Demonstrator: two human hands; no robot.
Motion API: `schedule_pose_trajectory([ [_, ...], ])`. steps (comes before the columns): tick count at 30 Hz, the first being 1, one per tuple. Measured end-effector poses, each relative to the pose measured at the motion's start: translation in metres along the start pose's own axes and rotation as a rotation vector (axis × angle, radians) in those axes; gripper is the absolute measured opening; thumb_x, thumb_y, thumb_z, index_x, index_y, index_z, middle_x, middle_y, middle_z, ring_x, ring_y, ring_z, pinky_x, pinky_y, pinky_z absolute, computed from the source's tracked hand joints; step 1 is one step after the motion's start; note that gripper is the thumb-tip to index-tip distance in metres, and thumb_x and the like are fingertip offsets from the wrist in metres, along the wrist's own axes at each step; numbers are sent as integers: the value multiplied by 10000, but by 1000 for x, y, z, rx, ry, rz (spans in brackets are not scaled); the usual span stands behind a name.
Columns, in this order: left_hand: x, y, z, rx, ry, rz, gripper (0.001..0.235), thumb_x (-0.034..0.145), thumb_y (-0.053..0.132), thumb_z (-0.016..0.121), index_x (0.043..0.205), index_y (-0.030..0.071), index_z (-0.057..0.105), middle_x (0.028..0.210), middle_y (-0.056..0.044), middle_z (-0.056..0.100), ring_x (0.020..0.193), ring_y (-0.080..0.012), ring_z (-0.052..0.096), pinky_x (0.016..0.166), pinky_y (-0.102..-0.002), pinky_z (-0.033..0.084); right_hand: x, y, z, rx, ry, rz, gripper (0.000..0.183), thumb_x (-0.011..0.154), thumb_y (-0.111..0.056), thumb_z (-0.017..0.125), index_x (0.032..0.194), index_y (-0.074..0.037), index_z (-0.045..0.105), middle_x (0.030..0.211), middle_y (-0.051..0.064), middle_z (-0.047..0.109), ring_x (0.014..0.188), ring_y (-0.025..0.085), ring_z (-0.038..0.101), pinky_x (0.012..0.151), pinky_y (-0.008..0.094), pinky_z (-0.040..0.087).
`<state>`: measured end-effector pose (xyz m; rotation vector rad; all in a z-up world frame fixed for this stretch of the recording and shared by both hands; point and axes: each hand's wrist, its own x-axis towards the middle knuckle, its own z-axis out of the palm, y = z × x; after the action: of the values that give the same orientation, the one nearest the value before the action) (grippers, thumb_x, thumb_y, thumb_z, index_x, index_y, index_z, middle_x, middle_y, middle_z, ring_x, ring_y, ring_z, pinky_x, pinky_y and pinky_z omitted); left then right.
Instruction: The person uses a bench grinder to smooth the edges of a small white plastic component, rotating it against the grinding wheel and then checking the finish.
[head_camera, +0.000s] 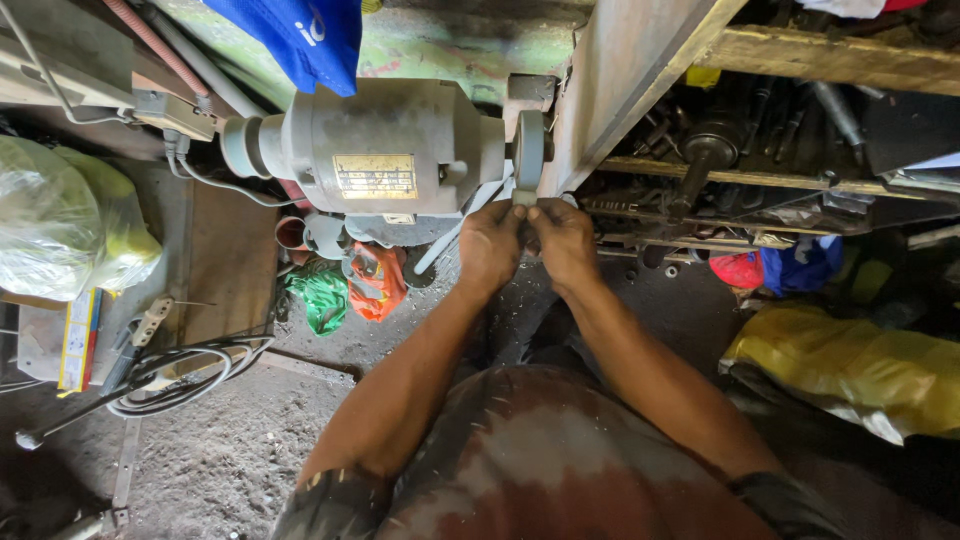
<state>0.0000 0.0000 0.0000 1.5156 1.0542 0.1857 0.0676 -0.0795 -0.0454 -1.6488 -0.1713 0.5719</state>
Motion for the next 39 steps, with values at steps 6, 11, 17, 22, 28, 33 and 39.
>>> schedule_pose_trajectory([
  [6, 11, -7, 0, 48, 18, 4, 296, 934, 349, 676, 1119, 151, 794, 937, -148, 788, 1041, -354, 736, 892, -442, 548, 6, 2, 3, -108, 23, 20, 175, 938, -134, 689, 1007, 4, 771, 597, 128, 649, 423, 169, 624, 382, 287, 447],
  [11, 12, -4, -1, 39, 13, -18, 303, 934, 376, 666, 1115, 167, 793, 938, -141, 788, 1061, -352, 729, 904, -444, 546, 11, 4, 9, -128, 33, 58, 179, 933, -168, 689, 1020, -44, 786, 597, 115, 660, 421, 166, 637, 391, 276, 470],
  [17, 18, -14, -4, 40, 34, 4, 301, 936, 353, 680, 1110, 133, 790, 951, -180, 780, 1048, -381, 724, 910, -456, 542, 9, 1, 12, -132, 8, 74, 191, 928, -185, 692, 1015, -46, 789, 573, 95, 620, 441, 159, 621, 433, 274, 470],
  [22, 18, -21, -1, 32, 53, 14, 290, 932, 353, 693, 1097, 136, 793, 936, -172, 780, 1034, -368, 730, 907, -441, 544, 17, 22, 9, -228, 7, 72, 191, 930, -232, 700, 1017, -97, 802, 570, 85, 643, 457, 165, 654, 456, 294, 493],
  [28, 31, -37, 9, 13, 35, 23, 296, 930, 346, 700, 1104, 125, 794, 941, -167, 784, 1033, -356, 734, 914, -444, 538, 9, 14, 6, -129, 28, 71, 188, 936, -182, 679, 1018, -51, 785, 581, 83, 632, 450, 157, 634, 445, 273, 489],
  [33, 25, -31, 10, -3, 41, -7, 268, 923, 367, 703, 1084, 178, 804, 915, -125, 788, 1019, -319, 739, 888, -416, 545, 13, 21, 4, -54, 30, 51, 186, 945, -149, 675, 1018, -6, 769, 592, 104, 630, 443, 173, 633, 423, 279, 482],
  [39, 8, -2, 3, 9, 30, 5, 264, 924, 350, 701, 1076, 160, 804, 890, -138, 785, 990, -336, 748, 865, -432, 551, 0, -12, 10, 19, 35, 50, 167, 939, -97, 665, 998, 33, 751, 592, 128, 612, 423, 178, 611, 387, 272, 463],
])
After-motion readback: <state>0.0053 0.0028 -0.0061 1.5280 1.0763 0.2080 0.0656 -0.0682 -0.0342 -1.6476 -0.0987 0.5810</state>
